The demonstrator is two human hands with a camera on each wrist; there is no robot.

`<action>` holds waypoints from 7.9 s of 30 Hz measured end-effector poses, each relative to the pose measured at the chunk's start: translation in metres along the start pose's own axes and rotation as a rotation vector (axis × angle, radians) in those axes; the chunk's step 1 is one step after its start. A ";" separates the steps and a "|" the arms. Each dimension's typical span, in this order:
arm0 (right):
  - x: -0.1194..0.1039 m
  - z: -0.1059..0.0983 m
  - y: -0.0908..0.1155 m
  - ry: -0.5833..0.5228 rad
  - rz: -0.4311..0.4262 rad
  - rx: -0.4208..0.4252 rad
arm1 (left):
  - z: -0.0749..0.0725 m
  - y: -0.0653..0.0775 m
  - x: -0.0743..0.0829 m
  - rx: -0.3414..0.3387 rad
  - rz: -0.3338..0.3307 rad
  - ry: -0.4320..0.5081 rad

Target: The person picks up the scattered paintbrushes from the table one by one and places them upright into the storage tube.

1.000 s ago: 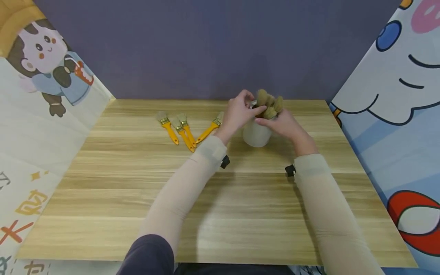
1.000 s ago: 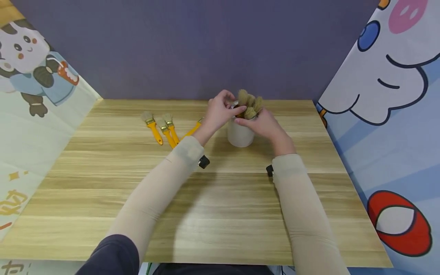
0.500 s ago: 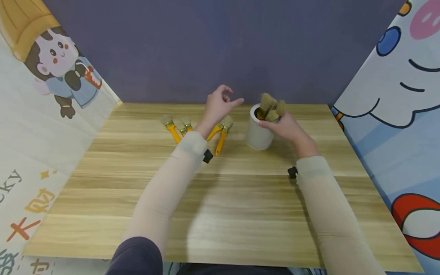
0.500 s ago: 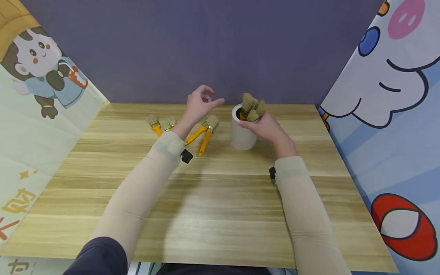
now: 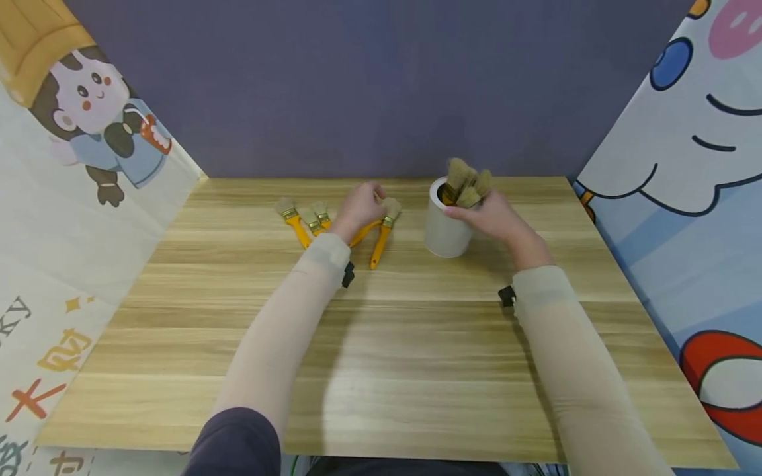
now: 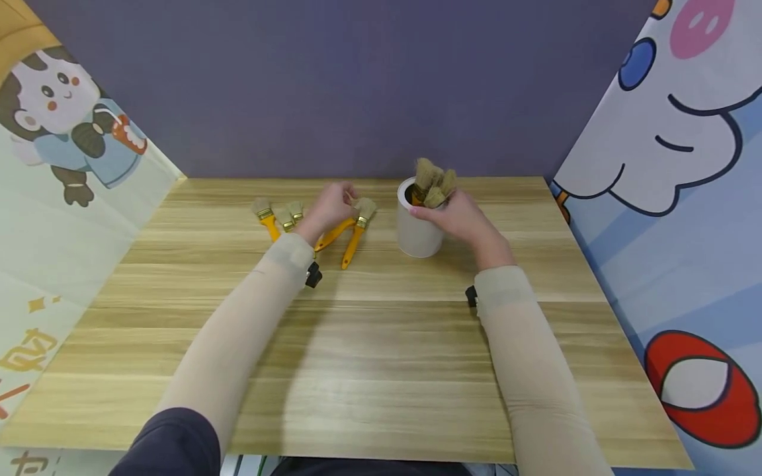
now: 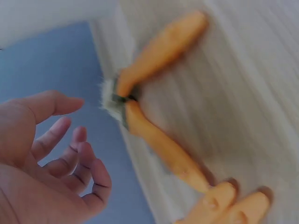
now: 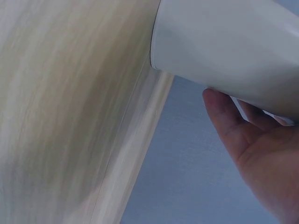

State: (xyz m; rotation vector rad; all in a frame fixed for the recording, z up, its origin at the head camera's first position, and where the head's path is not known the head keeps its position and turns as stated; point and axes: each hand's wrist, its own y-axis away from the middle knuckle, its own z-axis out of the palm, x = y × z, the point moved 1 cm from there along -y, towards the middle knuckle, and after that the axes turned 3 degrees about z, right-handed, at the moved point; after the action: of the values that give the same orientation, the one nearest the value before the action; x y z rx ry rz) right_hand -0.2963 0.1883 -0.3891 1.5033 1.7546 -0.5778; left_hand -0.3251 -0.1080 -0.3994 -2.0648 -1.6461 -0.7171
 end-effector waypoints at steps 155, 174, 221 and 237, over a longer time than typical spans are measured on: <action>0.001 0.003 -0.002 -0.047 -0.036 0.002 | 0.008 0.009 0.096 -0.012 0.341 0.300; -0.001 0.001 -0.004 -0.008 -0.006 0.047 | -0.015 0.005 0.057 0.046 0.296 0.307; -0.002 0.002 -0.001 0.006 0.022 0.044 | 0.041 0.009 0.003 -0.447 0.306 -0.147; -0.002 0.002 -0.003 0.000 0.036 0.018 | 0.035 0.012 -0.006 -0.288 0.178 -0.205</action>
State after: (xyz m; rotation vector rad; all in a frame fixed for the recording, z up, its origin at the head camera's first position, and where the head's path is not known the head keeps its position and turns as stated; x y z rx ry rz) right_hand -0.2981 0.1844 -0.3891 1.5438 1.7232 -0.5773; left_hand -0.3094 -0.0941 -0.4306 -2.5263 -1.5073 -0.7383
